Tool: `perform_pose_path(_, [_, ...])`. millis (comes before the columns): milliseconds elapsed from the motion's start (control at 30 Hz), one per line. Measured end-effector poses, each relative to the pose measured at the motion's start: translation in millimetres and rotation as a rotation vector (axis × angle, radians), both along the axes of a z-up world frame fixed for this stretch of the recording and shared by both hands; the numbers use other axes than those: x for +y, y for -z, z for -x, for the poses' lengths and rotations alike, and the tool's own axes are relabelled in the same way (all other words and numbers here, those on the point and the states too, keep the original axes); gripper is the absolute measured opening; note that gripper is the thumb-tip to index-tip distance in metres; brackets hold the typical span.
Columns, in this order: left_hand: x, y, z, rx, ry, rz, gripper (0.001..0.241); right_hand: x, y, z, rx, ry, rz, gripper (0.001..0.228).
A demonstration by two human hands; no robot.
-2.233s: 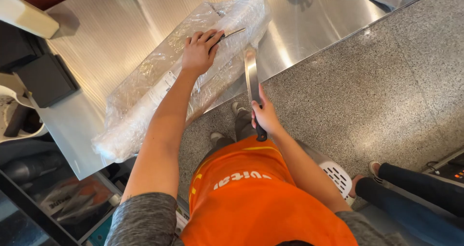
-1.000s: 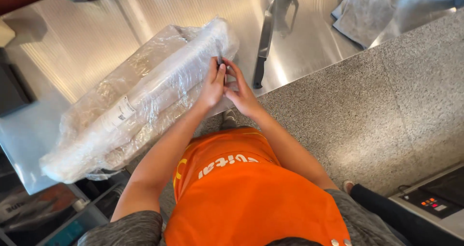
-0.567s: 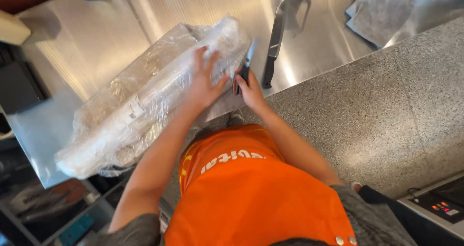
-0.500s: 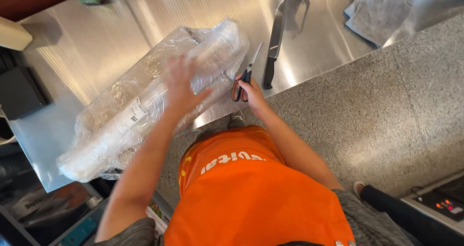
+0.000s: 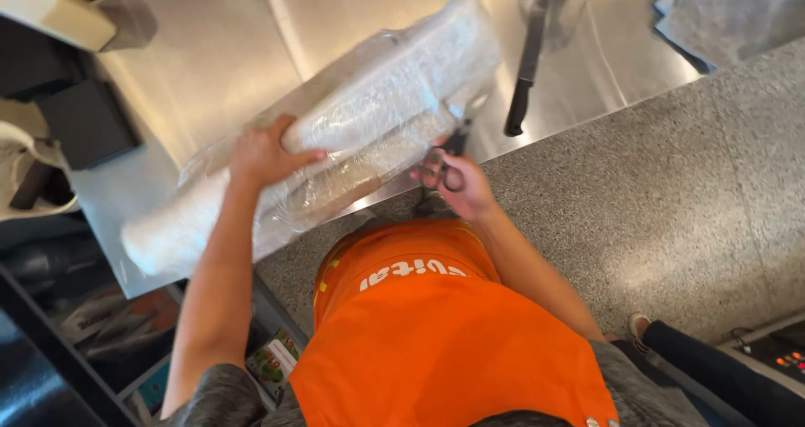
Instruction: Unboxing and unwrapping various supply items at a coffee shop counter.
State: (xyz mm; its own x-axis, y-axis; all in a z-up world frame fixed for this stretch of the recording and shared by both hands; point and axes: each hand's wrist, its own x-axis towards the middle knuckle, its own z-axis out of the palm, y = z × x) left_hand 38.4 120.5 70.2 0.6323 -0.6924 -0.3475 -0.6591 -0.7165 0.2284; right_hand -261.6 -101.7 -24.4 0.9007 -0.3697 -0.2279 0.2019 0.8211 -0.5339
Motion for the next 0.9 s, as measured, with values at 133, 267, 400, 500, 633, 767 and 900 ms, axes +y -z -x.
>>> perform_pose_path(133, [1, -25, -49, 0.261, -0.013, 0.089, 0.103, 24, -108, 6, -0.179, -0.040, 0.098, 0.032])
perform_pose_path(267, [-14, -3, -78, 0.523, 0.036, 0.042, 0.092, 34, -128, -7, -0.158, -0.018, 0.404, 0.032])
perform_pose_path(400, [-40, 11, -104, 0.487, 0.180, -0.048, 0.086, 33, -105, -32, -0.089, 0.102, 0.492, 0.033])
perform_pose_path(500, [-44, 0, -113, 0.506, 0.221, -0.071, 0.086, 26, -84, -53, 0.014, 0.153, 0.736, 0.031])
perform_pose_path(633, [-53, -22, -101, 0.610, 0.159, -0.011, 0.090, -9, -96, -63, 0.267, 0.204, 0.973, 0.038])
perform_pose_path(767, [-56, -93, -55, 0.320, 0.257, 0.131, 0.094, -80, -63, -59, 0.234, 0.257, 0.945, 0.028])
perform_pose_path(900, [-47, -75, -49, -0.134, 0.291, 0.168, 0.078, -104, -65, -38, 0.280, 0.191, 1.057, 0.021])
